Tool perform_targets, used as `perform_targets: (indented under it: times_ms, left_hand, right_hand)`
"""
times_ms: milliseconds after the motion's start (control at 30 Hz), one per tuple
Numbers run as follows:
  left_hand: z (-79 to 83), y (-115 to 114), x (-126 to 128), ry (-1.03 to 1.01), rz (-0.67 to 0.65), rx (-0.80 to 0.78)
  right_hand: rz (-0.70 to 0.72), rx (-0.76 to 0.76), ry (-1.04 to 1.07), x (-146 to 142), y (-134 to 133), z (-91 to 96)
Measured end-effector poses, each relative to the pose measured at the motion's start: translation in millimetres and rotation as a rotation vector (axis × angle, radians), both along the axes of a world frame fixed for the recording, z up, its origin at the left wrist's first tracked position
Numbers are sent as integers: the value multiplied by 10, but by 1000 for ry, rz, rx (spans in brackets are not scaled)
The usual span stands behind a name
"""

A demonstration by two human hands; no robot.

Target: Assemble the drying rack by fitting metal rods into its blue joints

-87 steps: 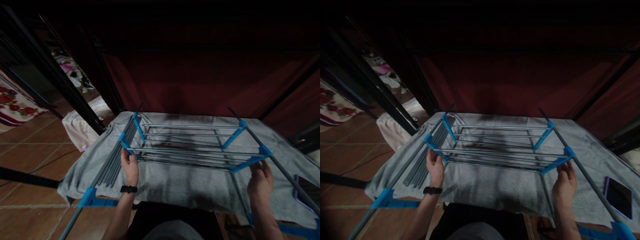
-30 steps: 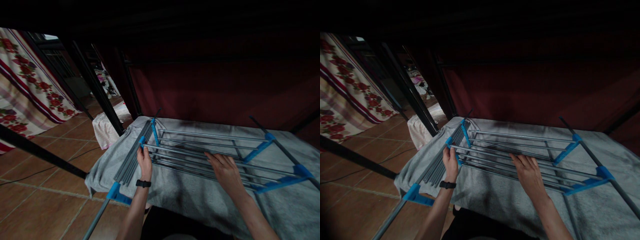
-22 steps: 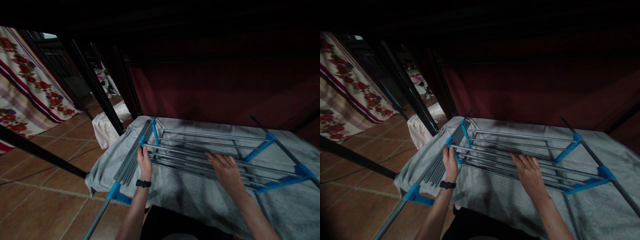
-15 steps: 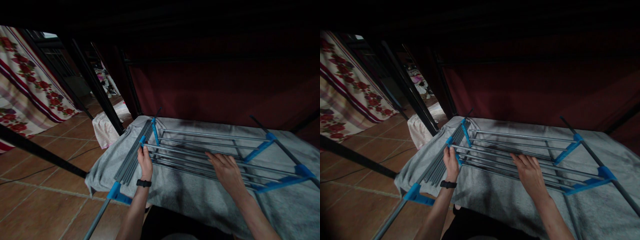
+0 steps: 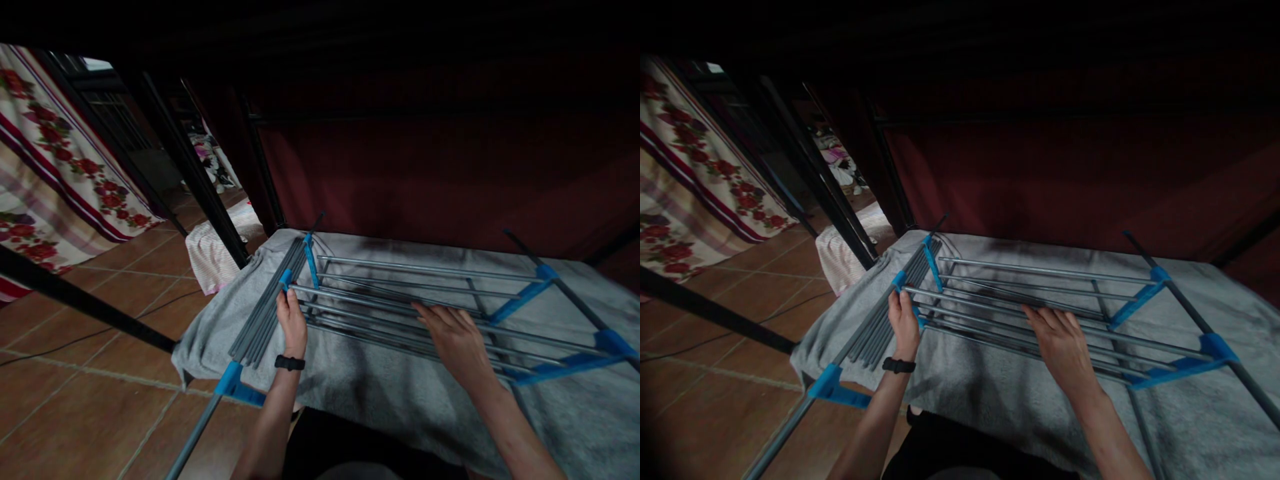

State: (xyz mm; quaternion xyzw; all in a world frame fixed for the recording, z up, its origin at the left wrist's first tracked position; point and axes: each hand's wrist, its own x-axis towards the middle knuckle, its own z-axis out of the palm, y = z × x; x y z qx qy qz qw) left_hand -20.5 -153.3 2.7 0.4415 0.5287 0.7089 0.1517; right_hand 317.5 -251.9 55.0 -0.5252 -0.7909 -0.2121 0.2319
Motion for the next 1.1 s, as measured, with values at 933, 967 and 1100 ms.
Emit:
perform_targets:
  times_ms: [933, 967, 1100]
  left_hand:
    - [-62, 47, -20, -9, 39, -33]
    - [-58, 44, -18, -8, 38, -31]
    - [-61, 46, -22, -14, 42, -42]
  right_hand:
    - [14, 7, 14, 14, -2, 8]
    - [14, 7, 14, 16, -2, 7]
    - [17, 7, 20, 28, 1, -2]
